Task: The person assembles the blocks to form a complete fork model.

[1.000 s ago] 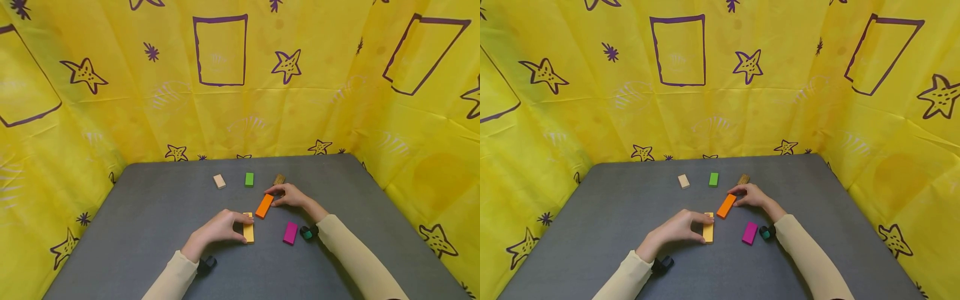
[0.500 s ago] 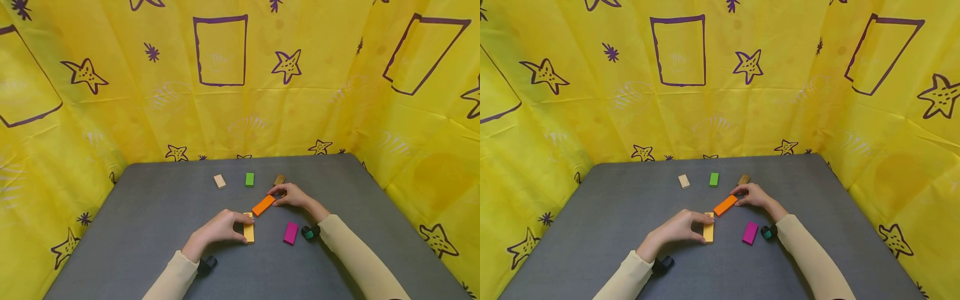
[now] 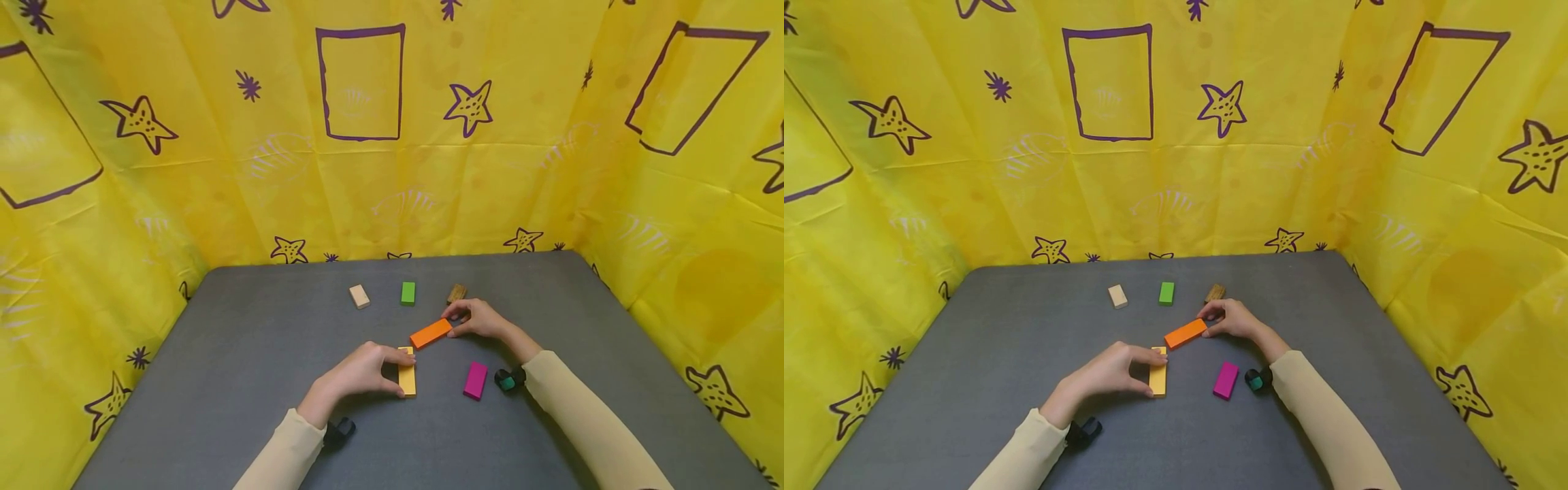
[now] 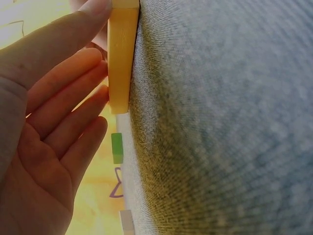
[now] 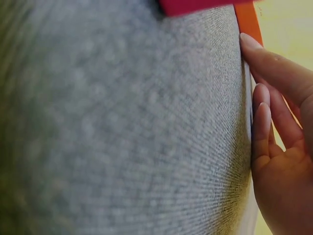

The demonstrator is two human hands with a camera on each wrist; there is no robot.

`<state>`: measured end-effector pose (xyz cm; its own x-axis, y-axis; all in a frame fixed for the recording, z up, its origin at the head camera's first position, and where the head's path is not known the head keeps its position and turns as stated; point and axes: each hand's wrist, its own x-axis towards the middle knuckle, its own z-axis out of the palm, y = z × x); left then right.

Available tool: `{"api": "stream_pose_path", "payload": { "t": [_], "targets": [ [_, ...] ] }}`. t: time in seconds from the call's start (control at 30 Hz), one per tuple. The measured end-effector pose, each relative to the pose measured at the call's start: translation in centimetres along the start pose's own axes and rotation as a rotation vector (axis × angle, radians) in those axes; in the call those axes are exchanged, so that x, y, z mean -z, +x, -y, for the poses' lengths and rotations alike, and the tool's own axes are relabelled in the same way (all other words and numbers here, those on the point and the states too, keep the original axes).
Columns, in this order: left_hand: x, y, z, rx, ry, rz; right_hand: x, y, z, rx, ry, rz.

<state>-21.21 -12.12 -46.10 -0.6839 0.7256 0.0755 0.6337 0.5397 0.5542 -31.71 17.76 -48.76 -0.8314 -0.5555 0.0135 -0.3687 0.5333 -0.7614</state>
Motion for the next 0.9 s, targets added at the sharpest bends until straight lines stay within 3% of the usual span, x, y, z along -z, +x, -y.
{"api": "stream_pose_path", "payload": {
  "t": [0.57, 0.9],
  "targets": [
    [0.0, 0.0, 0.2, -0.003, -0.011, 0.005, 0.0, -0.5, 0.0, -0.018, 0.0, -0.021],
    [0.1, -0.1, 0.2, 0.006, -0.006, 0.014, 0.9, -1.9, 4.0, -0.018, 0.07, -0.002]
  ]
}}
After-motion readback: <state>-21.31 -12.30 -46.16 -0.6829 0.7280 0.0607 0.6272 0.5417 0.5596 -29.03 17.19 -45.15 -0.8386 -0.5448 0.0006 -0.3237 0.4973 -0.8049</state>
